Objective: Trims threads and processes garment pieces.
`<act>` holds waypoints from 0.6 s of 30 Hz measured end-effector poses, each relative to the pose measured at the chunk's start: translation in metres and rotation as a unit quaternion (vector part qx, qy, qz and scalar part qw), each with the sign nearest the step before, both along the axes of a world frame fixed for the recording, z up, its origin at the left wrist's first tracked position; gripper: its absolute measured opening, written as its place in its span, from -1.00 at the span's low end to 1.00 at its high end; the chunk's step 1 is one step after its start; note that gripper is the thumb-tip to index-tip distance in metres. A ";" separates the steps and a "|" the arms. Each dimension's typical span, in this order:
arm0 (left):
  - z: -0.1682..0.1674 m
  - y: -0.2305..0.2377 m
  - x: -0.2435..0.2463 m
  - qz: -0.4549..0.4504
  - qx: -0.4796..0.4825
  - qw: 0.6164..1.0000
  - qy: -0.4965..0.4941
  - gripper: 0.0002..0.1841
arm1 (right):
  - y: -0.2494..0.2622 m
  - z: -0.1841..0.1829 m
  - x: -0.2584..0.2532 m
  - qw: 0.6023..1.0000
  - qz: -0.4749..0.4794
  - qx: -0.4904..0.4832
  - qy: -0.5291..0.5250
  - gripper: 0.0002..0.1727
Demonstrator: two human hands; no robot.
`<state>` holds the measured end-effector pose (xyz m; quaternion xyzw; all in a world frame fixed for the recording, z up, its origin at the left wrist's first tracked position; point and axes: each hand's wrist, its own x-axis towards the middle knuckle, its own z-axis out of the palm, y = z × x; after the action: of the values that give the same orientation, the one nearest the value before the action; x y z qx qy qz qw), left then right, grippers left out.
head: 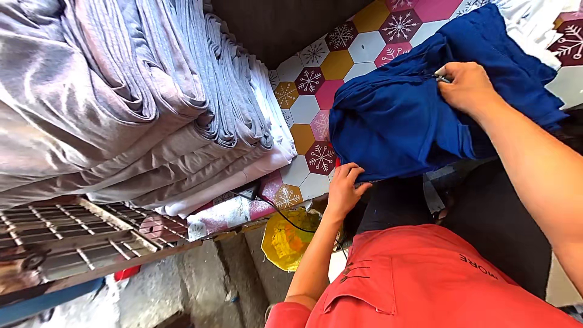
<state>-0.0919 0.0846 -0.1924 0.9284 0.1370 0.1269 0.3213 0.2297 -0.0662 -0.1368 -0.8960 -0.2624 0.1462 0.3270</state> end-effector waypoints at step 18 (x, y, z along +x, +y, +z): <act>0.027 0.012 0.013 0.093 -0.128 0.980 -0.123 -0.71 | -0.015 0.026 -0.138 0.967 0.167 0.188 0.034 -0.90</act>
<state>-0.0785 0.0968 -0.1658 0.8401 0.1974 0.2505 0.4388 0.0913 -0.0813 -0.1105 -0.7564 -0.4200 0.1766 0.4693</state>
